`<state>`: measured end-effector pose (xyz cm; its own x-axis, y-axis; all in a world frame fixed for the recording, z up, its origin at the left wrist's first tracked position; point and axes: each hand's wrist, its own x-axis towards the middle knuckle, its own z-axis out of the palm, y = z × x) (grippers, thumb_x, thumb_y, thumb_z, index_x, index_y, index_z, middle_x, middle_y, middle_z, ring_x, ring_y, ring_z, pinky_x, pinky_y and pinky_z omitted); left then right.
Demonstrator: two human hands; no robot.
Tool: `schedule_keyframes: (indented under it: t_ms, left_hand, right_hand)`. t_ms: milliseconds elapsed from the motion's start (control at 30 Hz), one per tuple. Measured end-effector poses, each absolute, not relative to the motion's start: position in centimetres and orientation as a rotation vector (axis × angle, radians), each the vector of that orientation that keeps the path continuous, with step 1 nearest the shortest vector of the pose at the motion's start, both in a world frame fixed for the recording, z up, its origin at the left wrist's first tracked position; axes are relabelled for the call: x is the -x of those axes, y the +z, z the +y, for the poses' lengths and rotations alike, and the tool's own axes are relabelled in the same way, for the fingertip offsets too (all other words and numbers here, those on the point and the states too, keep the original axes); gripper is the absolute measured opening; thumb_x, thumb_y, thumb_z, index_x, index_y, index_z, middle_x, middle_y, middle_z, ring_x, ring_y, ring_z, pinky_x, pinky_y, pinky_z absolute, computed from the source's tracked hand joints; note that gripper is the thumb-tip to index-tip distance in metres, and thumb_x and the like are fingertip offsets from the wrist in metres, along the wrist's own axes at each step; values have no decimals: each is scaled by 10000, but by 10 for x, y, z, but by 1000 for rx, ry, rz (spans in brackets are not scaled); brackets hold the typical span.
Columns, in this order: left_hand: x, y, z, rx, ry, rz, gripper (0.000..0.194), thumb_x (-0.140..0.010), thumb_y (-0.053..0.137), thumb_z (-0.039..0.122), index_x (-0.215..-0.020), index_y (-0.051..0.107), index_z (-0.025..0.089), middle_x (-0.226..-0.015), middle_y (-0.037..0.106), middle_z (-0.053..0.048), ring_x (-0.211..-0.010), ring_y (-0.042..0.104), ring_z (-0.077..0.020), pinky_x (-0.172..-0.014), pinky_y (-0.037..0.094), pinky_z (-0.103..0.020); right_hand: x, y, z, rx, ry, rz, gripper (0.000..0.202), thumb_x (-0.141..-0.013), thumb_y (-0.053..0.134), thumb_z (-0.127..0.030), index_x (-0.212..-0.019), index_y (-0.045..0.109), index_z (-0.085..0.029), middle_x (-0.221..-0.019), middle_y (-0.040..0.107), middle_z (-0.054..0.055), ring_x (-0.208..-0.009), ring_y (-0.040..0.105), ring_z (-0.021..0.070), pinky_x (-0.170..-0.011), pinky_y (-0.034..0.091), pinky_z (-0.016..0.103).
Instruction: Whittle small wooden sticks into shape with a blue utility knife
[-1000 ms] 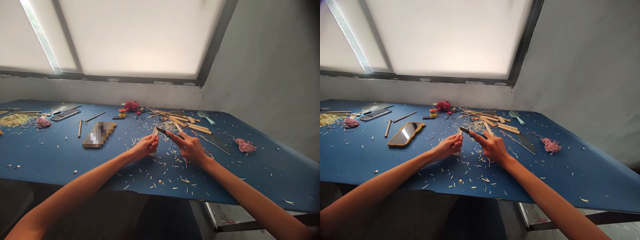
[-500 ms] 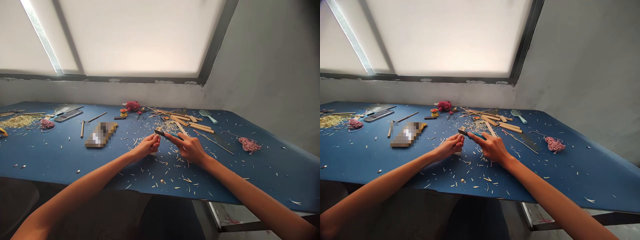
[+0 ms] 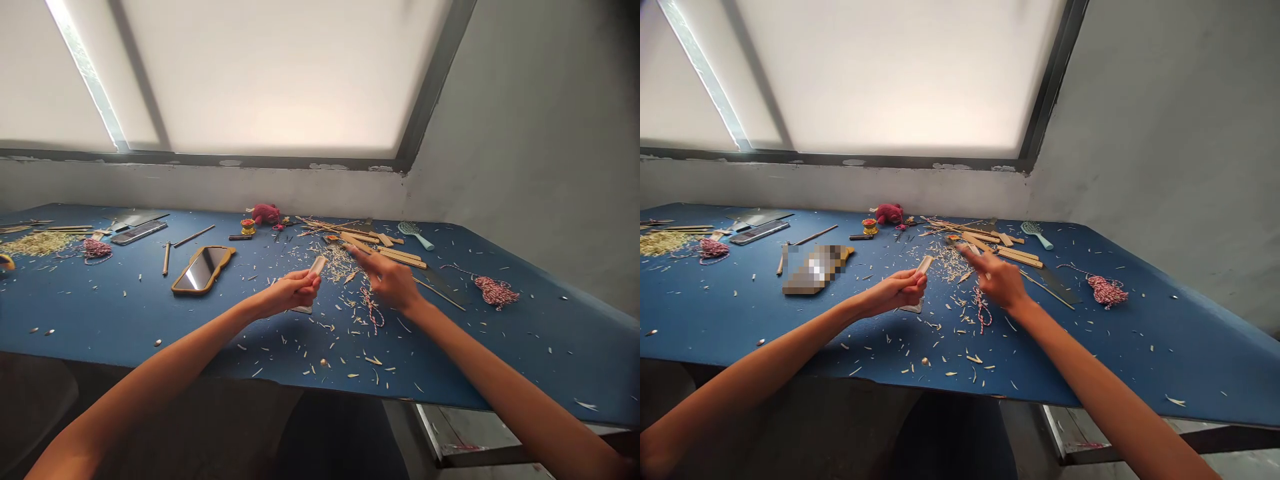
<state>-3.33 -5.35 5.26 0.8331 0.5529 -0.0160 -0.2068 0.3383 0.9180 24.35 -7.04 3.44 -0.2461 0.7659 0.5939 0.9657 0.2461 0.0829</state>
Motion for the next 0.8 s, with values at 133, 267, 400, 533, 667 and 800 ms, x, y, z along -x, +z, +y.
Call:
schedule_keyframes:
  t_ms: [133, 267, 400, 533, 667, 800]
  left_hand:
    - [42, 61, -51, -1127, 641, 326, 214, -882, 493, 314, -751, 472, 145, -581, 248, 55, -487, 218, -54, -475, 247, -169]
    - [38, 49, -41, -1084, 796, 384, 204, -864, 525, 317, -762, 490, 144, -579, 270, 55, -465, 214, -43, -445, 225, -160]
    - [32, 28, -37, -1096, 810, 447, 226, -841, 556, 359, -811, 515, 139, -590, 323, 52, -462, 239, -32, -441, 234, -144]
    - [28, 17, -32, -1127, 854, 479, 276, -811, 578, 417, -806, 514, 149, -576, 331, 60, -439, 222, -31, -411, 207, -141]
    - [30, 16, -29, -1126, 884, 476, 294, -800, 584, 436, -812, 515, 151, -574, 337, 64, -443, 238, -30, -421, 221, -137]
    - [29, 19, -30, -1135, 875, 480, 300, -799, 582, 438, -828, 525, 145, -579, 346, 62, -450, 251, -30, -437, 227, -142]
  right_hand:
    - [-278, 40, -67, 1780, -525, -1665, 468, -926, 321, -362, -1390, 350, -311, -884, 663, 50, -700, 574, 181, -551, 356, 257]
    - [-265, 43, -67, 1669, -485, -1736, 467, -940, 307, -354, -1406, 303, -329, -1041, 654, 48, -826, 598, 195, -599, 397, 266]
    - [-246, 37, -65, 1653, -505, -1885, 472, -935, 325, -326, -1406, 294, -346, -1038, 651, 43, -851, 601, 192, -587, 397, 256]
    - [-250, 28, -64, 1757, -534, -1944, 478, -930, 320, -407, -1405, 286, -368, -975, 629, 46, -753, 598, 174, -512, 351, 234]
    - [-248, 25, -68, 1788, -530, -2051, 497, -918, 337, -442, -1407, 272, -383, -863, 592, 27, -607, 545, 138, -452, 293, 226]
    - [-228, 28, -76, 1663, -509, -2080, 489, -922, 342, -441, -1404, 294, -372, -865, 580, 28, -624, 541, 133, -477, 312, 228]
